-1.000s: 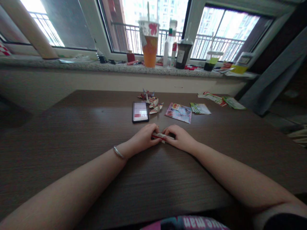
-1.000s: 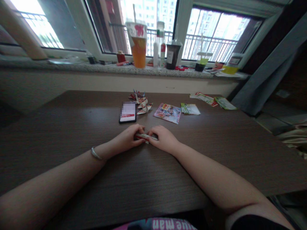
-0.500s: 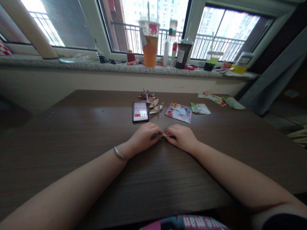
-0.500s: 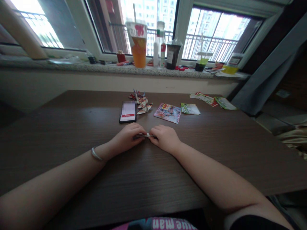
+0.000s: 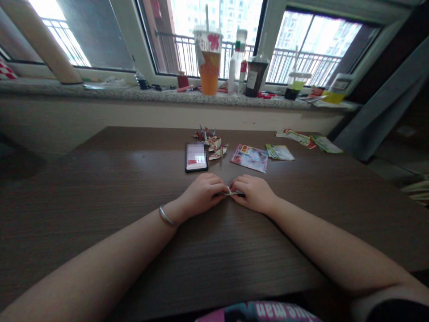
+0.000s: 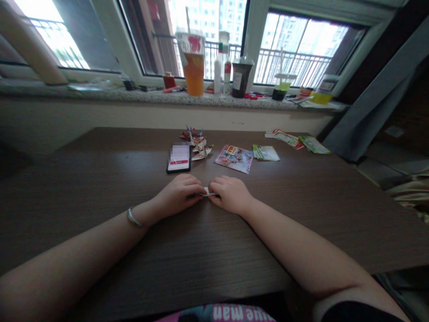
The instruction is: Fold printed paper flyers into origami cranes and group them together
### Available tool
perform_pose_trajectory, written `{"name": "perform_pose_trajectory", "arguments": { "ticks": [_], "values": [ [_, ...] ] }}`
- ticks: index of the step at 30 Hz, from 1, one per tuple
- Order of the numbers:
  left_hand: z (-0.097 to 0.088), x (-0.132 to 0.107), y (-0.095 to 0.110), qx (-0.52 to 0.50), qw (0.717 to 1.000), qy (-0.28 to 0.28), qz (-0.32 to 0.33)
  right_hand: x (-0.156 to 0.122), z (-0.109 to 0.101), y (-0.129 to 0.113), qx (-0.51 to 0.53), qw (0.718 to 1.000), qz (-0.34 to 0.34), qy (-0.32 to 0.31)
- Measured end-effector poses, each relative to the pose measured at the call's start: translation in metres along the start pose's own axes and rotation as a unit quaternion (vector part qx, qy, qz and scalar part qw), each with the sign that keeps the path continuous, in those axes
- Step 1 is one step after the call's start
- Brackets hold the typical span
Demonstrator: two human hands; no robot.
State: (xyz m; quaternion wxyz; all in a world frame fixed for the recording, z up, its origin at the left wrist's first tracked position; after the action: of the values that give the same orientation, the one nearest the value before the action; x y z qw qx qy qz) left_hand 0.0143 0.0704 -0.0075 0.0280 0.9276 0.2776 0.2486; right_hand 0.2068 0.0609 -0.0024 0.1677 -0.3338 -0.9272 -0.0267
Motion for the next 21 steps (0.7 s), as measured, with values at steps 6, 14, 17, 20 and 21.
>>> {"name": "perform_pose_trajectory", "arguments": {
  "ticks": [6, 14, 17, 20, 21],
  "values": [
    [0.0002, -0.0006, 0.0000, 0.019, 1.000, -0.011, 0.000, -0.0004, -0.0014, 0.0012, 0.028, 1.000, -0.007, -0.002],
    [0.0003, -0.0023, 0.0007, 0.071, 0.997, -0.013, 0.014, 0.0010, 0.0022, 0.0061, 0.125, 0.992, -0.011, 0.035],
    [0.0011, -0.0031, 0.0023, 0.071, 0.997, -0.030, 0.006, 0.0014, 0.0039, 0.0082, 0.129, 0.991, -0.013, 0.037],
    [0.0019, -0.0037, 0.0045, 0.056, 0.997, -0.045, 0.018, 0.0008, 0.0040, 0.0091, 0.111, 0.993, -0.003, 0.039],
    [0.0019, -0.0038, 0.0051, 0.055, 0.997, -0.046, 0.024, 0.0005, 0.0040, 0.0094, 0.103, 0.994, 0.003, 0.040]
  ]
}}
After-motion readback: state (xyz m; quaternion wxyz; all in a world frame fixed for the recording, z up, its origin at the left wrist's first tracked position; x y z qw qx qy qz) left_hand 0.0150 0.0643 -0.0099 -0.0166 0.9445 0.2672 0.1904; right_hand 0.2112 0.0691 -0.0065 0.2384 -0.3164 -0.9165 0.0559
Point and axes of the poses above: each hand's wrist, its own x-axis towards the middle knuckle, its own z-axis out of the palm, y = z × x, the point moved 2 cm from there along x, towards the middle knuckle, and after that the axes turned 3 degrees about -z, right-handed, at the moved point
